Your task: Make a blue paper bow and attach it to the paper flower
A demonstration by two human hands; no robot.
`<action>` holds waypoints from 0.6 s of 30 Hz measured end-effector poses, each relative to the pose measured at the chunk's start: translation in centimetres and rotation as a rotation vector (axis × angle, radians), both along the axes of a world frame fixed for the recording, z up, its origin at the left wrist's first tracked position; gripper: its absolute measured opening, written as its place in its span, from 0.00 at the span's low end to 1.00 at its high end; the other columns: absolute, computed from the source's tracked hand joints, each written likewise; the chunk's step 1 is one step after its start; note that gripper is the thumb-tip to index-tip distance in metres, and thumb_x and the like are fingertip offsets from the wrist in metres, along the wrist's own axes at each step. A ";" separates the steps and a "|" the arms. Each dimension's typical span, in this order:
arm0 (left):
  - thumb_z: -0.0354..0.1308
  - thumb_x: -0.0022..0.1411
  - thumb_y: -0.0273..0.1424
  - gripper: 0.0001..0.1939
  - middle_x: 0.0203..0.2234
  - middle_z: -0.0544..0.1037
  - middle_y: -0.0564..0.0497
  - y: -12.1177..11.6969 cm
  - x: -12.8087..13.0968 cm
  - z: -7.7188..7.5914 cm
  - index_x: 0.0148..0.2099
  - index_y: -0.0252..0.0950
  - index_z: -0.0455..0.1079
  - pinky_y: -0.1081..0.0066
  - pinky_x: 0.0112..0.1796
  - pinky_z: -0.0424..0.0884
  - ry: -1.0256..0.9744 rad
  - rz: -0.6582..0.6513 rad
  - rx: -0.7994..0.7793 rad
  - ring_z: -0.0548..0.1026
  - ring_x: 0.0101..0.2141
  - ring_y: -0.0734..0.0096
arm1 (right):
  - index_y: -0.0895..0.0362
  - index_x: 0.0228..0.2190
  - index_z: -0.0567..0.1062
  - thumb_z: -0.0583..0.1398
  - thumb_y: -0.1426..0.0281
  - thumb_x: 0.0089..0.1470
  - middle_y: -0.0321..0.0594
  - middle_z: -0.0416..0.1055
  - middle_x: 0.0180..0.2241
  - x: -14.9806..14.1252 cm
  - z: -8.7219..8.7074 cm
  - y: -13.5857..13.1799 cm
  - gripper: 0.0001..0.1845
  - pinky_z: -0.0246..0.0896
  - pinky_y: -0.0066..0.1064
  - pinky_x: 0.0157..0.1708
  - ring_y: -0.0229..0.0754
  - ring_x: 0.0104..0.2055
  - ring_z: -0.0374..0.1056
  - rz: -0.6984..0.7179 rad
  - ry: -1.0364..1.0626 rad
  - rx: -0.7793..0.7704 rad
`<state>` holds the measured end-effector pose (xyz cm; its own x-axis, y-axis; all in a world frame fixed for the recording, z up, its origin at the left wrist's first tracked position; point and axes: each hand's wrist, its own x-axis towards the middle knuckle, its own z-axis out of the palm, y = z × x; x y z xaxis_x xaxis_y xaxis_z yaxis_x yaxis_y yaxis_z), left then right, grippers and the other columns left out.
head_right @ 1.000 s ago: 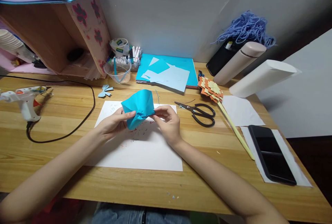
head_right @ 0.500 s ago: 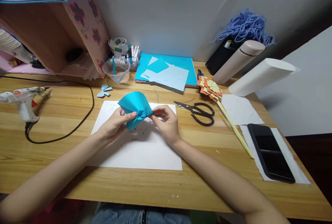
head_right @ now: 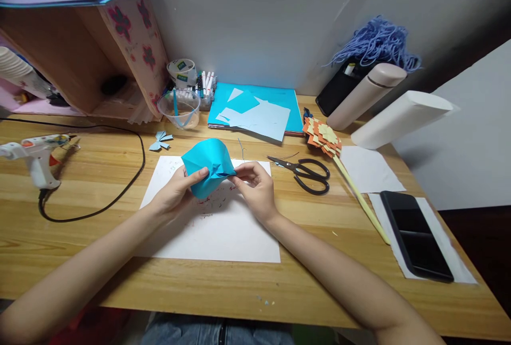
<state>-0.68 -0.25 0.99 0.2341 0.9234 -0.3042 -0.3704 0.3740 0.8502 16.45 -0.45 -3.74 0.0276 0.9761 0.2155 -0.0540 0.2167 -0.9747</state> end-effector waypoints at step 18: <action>0.67 0.45 0.41 0.17 0.28 0.79 0.48 1.3 -2.0 0.9 0.33 0.33 0.75 0.73 0.29 0.68 0.284 -0.051 0.023 0.73 0.27 0.70 | 0.53 0.33 0.72 0.59 0.66 0.54 0.34 0.66 0.26 0.7 0.9 -0.1 0.05 0.60 0.31 0.29 0.36 0.27 0.62 -0.038 -0.247 0.225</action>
